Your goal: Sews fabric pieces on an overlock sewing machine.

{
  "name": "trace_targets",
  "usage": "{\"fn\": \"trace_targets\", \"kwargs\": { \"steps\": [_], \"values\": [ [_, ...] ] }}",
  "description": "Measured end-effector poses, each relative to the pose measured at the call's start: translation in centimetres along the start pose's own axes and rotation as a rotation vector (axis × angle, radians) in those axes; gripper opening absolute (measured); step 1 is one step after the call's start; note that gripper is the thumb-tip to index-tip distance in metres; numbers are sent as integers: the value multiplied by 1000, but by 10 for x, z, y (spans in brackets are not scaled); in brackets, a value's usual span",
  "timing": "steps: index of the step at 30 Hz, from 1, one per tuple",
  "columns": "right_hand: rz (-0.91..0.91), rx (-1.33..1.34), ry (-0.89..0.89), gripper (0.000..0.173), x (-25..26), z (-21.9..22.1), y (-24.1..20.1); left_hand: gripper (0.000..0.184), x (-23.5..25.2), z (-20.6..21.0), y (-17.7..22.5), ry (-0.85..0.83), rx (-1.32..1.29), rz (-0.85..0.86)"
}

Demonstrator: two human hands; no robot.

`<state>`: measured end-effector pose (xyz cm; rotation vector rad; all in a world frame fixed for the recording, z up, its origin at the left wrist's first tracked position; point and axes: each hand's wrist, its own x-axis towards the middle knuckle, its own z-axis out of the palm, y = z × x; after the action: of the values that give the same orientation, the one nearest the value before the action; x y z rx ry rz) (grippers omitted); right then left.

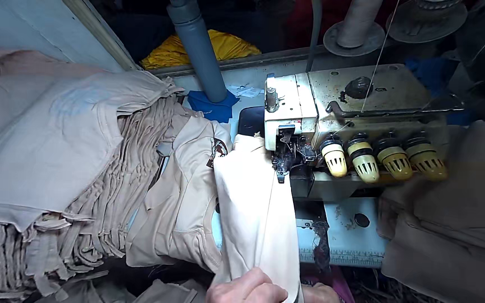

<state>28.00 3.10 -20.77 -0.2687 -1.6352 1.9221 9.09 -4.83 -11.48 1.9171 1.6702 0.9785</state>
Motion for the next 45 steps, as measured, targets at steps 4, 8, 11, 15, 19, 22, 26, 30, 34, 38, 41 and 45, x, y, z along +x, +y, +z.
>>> {"fn": "trace_targets", "kwargs": {
  "steps": [4, 8, 11, 15, 19, 22, 26, 30, 34, 38, 41, 45],
  "values": [
    [71, 74, 133, 20, 17, -2, -15, 13, 25, 7, -8, 8, 228, 55],
    [97, 106, 258, 34, 49, -3, -29, 17, 56, 0, -22, 68, 420, 143],
    [60, 104, 329, 28, 69, -7, -27, 19, 77, 1, -35, 192, 517, 210],
    [52, 115, 419, 17, 82, -6, -23, 20, 95, 0, -38, 235, 589, 213],
    [89, 121, 415, 15, 83, -3, -26, 22, 103, -2, -37, 225, 642, 222],
    [81, 143, 421, 16, 83, -1, -25, 22, 104, -2, -36, 226, 661, 221],
    [60, 162, 425, 17, 84, 0, -22, 21, 110, 3, -31, 254, 705, 199],
    [38, 151, 441, 21, 87, 2, -24, 24, 123, 16, -22, 296, 769, 140],
    [2, 95, 472, 21, 89, 3, -22, 23, 121, 18, -20, 252, 729, 134],
    [-5, 105, 450, 19, 89, 1, -16, 23, 78, -17, -10, 65, 435, 32],
    [19, 141, 467, 19, 91, 3, -15, 49, 34, -51, -19, -8, 465, -338],
    [-11, 184, 460, 22, 92, 3, -9, 45, -31, -44, -82, -100, 432, -772]
  ]
}}
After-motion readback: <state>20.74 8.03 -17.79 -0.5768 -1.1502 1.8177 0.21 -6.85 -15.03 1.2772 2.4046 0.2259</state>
